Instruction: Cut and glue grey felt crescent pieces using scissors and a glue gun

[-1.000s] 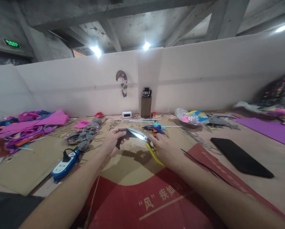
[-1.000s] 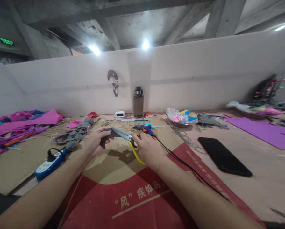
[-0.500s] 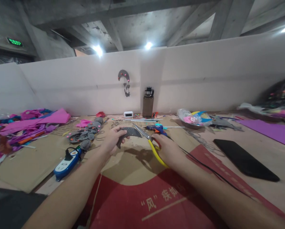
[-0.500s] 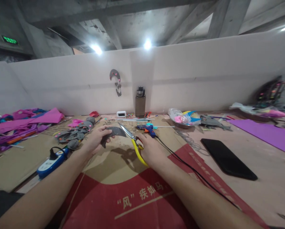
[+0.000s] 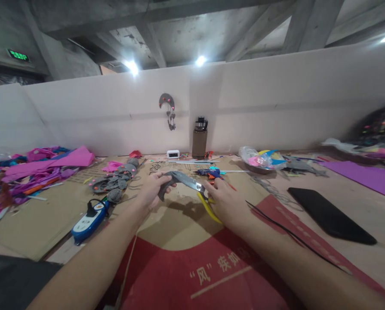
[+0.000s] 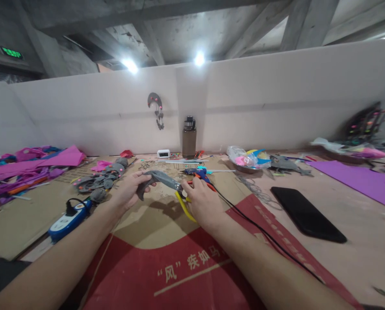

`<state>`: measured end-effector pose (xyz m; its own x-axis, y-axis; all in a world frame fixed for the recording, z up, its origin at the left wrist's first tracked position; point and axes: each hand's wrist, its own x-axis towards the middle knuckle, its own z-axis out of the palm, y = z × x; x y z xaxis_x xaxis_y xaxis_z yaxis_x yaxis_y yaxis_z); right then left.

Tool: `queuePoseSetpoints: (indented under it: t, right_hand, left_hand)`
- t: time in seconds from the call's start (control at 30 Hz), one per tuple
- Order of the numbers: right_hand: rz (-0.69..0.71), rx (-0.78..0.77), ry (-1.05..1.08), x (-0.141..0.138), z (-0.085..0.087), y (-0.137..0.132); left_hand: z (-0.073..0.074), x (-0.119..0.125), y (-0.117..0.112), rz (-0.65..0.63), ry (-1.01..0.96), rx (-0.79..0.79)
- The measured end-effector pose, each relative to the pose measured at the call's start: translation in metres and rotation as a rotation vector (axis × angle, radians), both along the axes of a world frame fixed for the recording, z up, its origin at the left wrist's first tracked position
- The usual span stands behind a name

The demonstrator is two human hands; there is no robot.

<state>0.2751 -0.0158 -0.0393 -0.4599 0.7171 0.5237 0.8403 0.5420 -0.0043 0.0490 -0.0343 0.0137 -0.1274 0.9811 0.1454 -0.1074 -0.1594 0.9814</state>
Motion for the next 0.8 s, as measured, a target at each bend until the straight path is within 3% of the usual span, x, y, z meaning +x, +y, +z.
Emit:
queuePoseSetpoints:
  t: [0.37, 0.57, 0.8]
  right_hand:
    - [0.074, -0.204, 0.140, 0.0004, 0.0026, -0.0004]
    - [0.059, -0.195, 0.276, 0.0024, 0.0053, 0.0015]
    - [0.095, -0.217, 0.293, 0.0011, 0.0041, 0.0001]
  left_hand:
    - [-0.0027, -0.0002, 0.0001, -0.052, -0.086, -0.078]
    - [0.0015, -0.0010, 0.0026, 0.028, -0.175, -0.084]
    - [0.0022, -0.0020, 0.0028, 0.018, -0.227, -0.121]
